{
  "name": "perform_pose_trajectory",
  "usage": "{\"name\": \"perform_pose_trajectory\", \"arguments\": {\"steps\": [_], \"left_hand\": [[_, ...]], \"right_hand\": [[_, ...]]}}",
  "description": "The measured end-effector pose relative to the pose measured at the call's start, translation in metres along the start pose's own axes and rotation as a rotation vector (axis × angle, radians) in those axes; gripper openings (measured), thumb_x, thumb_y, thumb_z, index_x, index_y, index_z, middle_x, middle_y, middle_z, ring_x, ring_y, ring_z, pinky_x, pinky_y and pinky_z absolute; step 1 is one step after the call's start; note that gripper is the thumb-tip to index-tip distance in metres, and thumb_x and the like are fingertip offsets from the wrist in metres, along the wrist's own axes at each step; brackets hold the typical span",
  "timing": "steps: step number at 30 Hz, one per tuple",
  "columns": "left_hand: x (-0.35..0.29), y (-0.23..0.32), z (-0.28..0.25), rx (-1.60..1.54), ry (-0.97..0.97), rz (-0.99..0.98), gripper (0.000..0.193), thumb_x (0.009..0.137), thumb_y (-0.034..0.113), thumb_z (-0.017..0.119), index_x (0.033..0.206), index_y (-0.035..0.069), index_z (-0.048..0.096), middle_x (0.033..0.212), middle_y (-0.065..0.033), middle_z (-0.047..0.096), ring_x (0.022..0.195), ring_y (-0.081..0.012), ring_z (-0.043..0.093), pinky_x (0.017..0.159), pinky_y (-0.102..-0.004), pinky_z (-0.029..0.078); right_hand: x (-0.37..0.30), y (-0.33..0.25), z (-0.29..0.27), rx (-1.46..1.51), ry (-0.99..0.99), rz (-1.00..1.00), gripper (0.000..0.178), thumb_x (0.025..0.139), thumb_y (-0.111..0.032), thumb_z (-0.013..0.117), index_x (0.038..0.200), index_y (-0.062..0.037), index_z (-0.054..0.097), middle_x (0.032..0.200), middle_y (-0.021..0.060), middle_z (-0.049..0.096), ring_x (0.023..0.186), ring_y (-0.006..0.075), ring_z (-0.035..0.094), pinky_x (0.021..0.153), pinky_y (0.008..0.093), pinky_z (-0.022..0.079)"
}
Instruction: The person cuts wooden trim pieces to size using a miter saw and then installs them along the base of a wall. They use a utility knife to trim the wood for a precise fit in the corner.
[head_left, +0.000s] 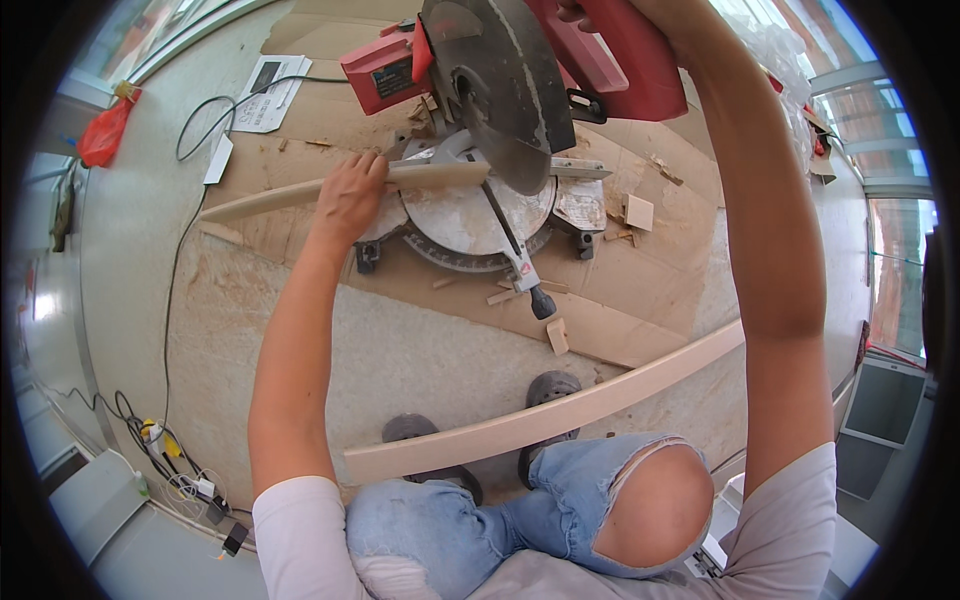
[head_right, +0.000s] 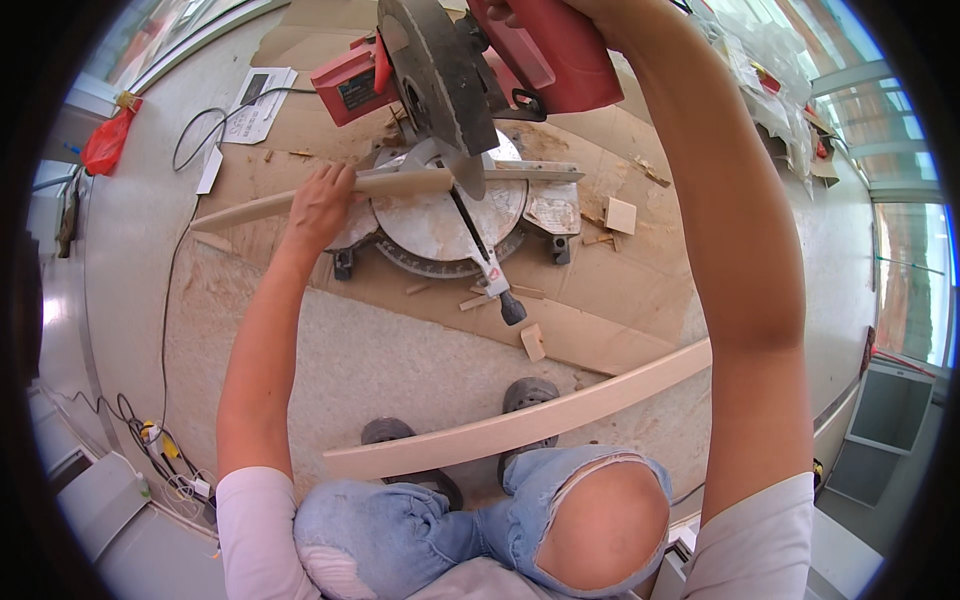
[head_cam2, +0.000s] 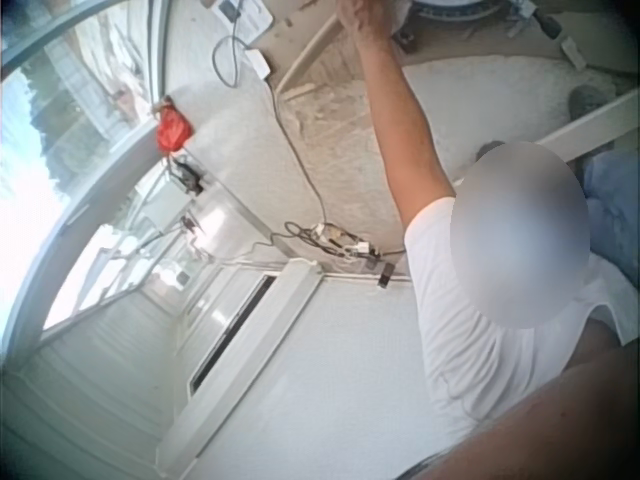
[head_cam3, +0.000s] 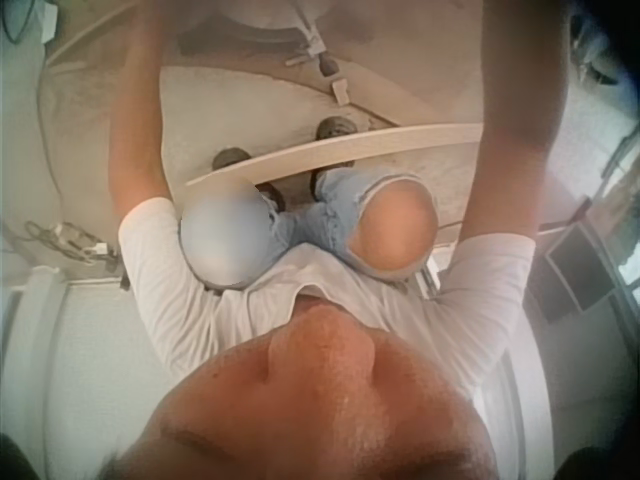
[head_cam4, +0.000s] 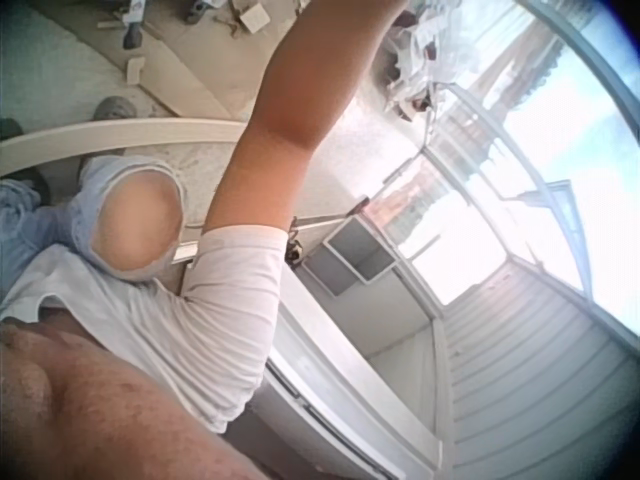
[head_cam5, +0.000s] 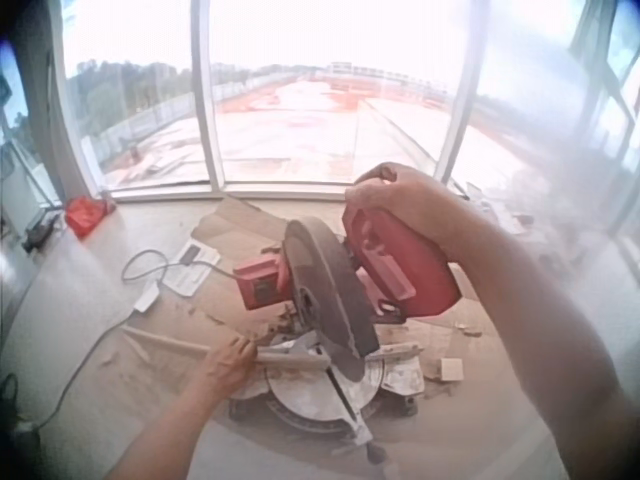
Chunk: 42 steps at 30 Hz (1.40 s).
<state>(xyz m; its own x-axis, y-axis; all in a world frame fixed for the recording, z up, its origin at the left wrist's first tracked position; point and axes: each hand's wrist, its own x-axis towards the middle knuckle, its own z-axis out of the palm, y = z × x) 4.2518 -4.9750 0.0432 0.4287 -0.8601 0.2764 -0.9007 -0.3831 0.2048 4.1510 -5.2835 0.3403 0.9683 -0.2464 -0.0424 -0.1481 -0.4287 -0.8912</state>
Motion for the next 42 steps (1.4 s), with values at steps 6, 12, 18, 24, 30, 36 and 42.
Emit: {"name": "perform_pose_trajectory", "arguments": {"steps": [6, 12, 18, 24, 30, 36, 42], "left_hand": [[-0.01, -0.007, -0.001, 0.028, 0.006, -0.028, 0.027, 0.085, 0.024, 0.072, 0.092, 0.005, 0.054, 0.095, -0.0126, 0.061, 0.095, -0.0345, 0.06, 0.08, -0.0453, 0.048], [-0.004, -0.001, 0.0, 0.043, 0.0, -0.011, 0.026, 0.089, 0.026, 0.068, 0.094, 0.005, 0.053, 0.096, -0.0129, 0.061, 0.097, -0.0344, 0.06, 0.083, -0.0443, 0.048], [-0.005, -0.001, 0.001, 0.055, -0.031, -0.023, 0.025, 0.09, 0.026, 0.066, 0.095, 0.005, 0.053, 0.098, -0.0133, 0.06, 0.098, -0.0342, 0.06, 0.084, -0.044, 0.047], [-0.004, -0.001, 0.0, 0.06, -0.027, -0.014, 0.026, 0.09, 0.027, 0.066, 0.095, 0.005, 0.054, 0.097, -0.0133, 0.06, 0.097, -0.0341, 0.06, 0.084, -0.0439, 0.047], [0.001, 0.001, 0.004, 0.065, 0.011, 0.009, 0.025, 0.089, 0.026, 0.067, 0.094, 0.005, 0.054, 0.094, -0.0128, 0.06, 0.095, -0.0335, 0.06, 0.083, -0.044, 0.047], [-0.004, -0.001, 0.004, 0.072, 0.035, 0.01, 0.025, 0.087, 0.025, 0.069, 0.091, 0.006, 0.054, 0.093, -0.0115, 0.06, 0.094, -0.0325, 0.06, 0.08, -0.044, 0.047], [-0.002, -0.002, 0.005, 0.032, 0.033, 0.011, 0.026, 0.088, 0.026, 0.068, 0.093, 0.005, 0.054, 0.093, -0.0134, 0.06, 0.093, -0.0351, 0.06, 0.08, -0.0465, 0.047]], "right_hand": [[-0.006, 0.012, 0.018, -0.011, 0.154, -0.127, 0.029, 0.092, -0.021, 0.068, 0.108, 0.0034, 0.065, 0.091, 0.011, 0.071, 0.078, 0.0165, 0.068, 0.07, 0.029, 0.056], [-0.017, 0.017, 0.014, 0.02, 0.175, -0.122, 0.031, 0.093, -0.021, 0.068, 0.111, 0.004, 0.063, 0.093, 0.0118, 0.071, 0.08, 0.017, 0.068, 0.072, 0.0305, 0.057], [-0.023, 0.018, 0.018, 0.069, 0.175, -0.093, 0.035, 0.094, -0.022, 0.068, 0.116, 0.0049, 0.06, 0.094, 0.0117, 0.069, 0.079, 0.0172, 0.068, 0.071, 0.0319, 0.058], [-0.031, 0.014, 0.025, 0.035, 0.228, -0.078, 0.038, 0.094, -0.024, 0.069, 0.117, 0.0051, 0.06, 0.09, 0.0105, 0.068, 0.076, 0.0169, 0.067, 0.068, 0.0313, 0.057], [-0.046, 0.007, 0.018, 0.022, 0.189, -0.1, 0.038, 0.093, -0.025, 0.07, 0.116, 0.004, 0.061, 0.088, 0.0093, 0.067, 0.072, 0.0157, 0.066, 0.066, 0.0305, 0.056], [-0.048, 0.021, 0.028, 0.048, 0.257, -0.148, 0.038, 0.092, -0.025, 0.072, 0.115, 0.0029, 0.061, 0.087, 0.008, 0.066, 0.072, 0.0137, 0.064, 0.066, 0.0289, 0.055], [-0.07, 0.021, 0.029, -0.075, 0.32, -0.046, 0.033, 0.093, -0.023, 0.07, 0.113, 0.0017, 0.062, 0.089, 0.0071, 0.067, 0.078, 0.0145, 0.066, 0.072, 0.0298, 0.055]]}}
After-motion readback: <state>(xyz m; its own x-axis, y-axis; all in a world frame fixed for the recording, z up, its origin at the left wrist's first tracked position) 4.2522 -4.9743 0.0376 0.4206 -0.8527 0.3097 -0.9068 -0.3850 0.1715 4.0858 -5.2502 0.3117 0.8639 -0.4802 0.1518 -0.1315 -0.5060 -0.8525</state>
